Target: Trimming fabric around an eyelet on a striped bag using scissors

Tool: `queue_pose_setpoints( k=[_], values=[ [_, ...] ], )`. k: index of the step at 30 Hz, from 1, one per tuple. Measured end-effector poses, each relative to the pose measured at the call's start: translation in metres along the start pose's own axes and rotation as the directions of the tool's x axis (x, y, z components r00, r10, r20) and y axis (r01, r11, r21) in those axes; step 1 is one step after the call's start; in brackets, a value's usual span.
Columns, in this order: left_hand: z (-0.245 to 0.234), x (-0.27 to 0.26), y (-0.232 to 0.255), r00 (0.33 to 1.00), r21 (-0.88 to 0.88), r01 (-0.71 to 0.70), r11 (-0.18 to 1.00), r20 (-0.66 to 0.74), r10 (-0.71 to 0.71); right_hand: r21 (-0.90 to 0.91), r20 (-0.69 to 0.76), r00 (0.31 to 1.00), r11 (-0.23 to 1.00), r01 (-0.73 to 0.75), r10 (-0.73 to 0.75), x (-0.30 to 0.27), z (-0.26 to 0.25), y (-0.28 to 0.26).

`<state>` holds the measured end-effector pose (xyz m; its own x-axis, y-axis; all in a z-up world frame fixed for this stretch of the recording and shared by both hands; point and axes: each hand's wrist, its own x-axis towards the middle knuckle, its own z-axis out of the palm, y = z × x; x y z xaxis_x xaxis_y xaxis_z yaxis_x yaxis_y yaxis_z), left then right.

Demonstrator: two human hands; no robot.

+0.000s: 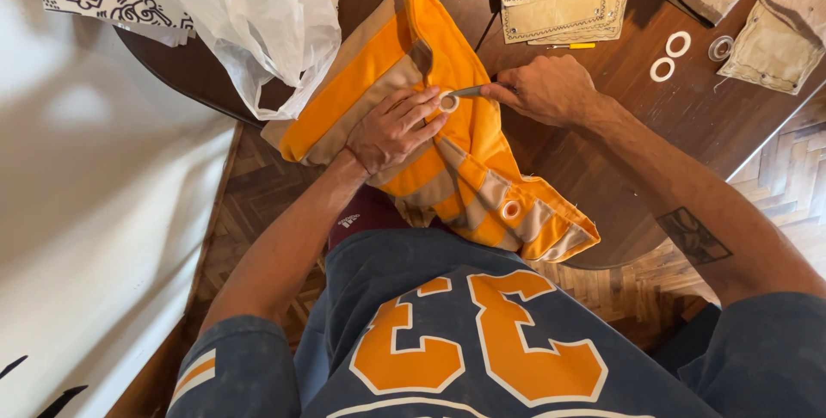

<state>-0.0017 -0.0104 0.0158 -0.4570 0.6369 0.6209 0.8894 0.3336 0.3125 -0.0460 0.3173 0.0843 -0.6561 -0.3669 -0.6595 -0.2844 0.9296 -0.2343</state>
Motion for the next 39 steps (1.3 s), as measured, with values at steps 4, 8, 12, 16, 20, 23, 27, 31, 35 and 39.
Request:
queue_pose_setpoints(
  k=[4, 8, 12, 16, 20, 23, 27, 31, 35, 39],
  values=[
    [0.0, 0.0, 0.0, 1.0, -0.003, -0.003, 1.0, 0.004, 0.003, -0.009, 0.032, 0.999, 1.0, 0.007, -0.007, 0.003, 0.002, 0.001],
    [-0.001, 0.001, -0.005, 1.0, 0.009, -0.013, 1.0, 0.003, 0.013, -0.108, -0.002, 0.998, 0.992, 0.065, -0.066, 0.007, -0.005, -0.001],
    [-0.003, 0.005, -0.001, 1.0, 0.023, -0.005, 1.0, 0.009, 0.004, -0.265, -0.012, 0.991, 0.956, 0.126, -0.134, 0.001, -0.015, -0.006],
    [0.001, 0.002, 0.002, 1.0, 0.028, 0.003, 1.0, 0.008, -0.003, -0.409, -0.049, 0.982, 0.9, 0.147, -0.183, -0.005, -0.014, -0.017],
    [-0.008, 0.004, -0.007, 0.998, 0.075, -0.038, 0.996, 0.048, 0.034, -0.513, 0.06, 0.99, 0.846, 0.143, -0.131, 0.004, -0.031, -0.029],
    [-0.003, 0.0, -0.001, 0.997, 0.067, -0.05, 0.996, 0.056, 0.047, -0.336, 0.045, 0.998, 0.941, 0.049, -0.036, -0.016, -0.006, -0.023],
    [0.004, -0.003, 0.002, 1.0, 0.034, -0.005, 0.999, -0.004, 0.005, 0.14, -0.045, 0.992, 0.984, -0.113, 0.12, -0.027, 0.043, -0.024],
    [0.001, -0.001, -0.003, 0.999, 0.031, -0.035, 0.999, 0.034, 0.034, 0.162, -0.079, 0.984, 0.976, -0.147, 0.162, -0.028, 0.048, -0.023],
    [0.003, -0.002, -0.004, 0.999, 0.035, -0.024, 0.999, 0.024, 0.023, 0.135, -0.036, 0.991, 0.983, -0.125, 0.13, -0.021, 0.044, -0.019],
    [0.002, 0.0, -0.002, 1.0, 0.034, -0.017, 0.999, 0.009, 0.017, -0.106, -0.069, 0.993, 0.989, -0.1, 0.093, -0.019, 0.043, -0.02]
  ],
)
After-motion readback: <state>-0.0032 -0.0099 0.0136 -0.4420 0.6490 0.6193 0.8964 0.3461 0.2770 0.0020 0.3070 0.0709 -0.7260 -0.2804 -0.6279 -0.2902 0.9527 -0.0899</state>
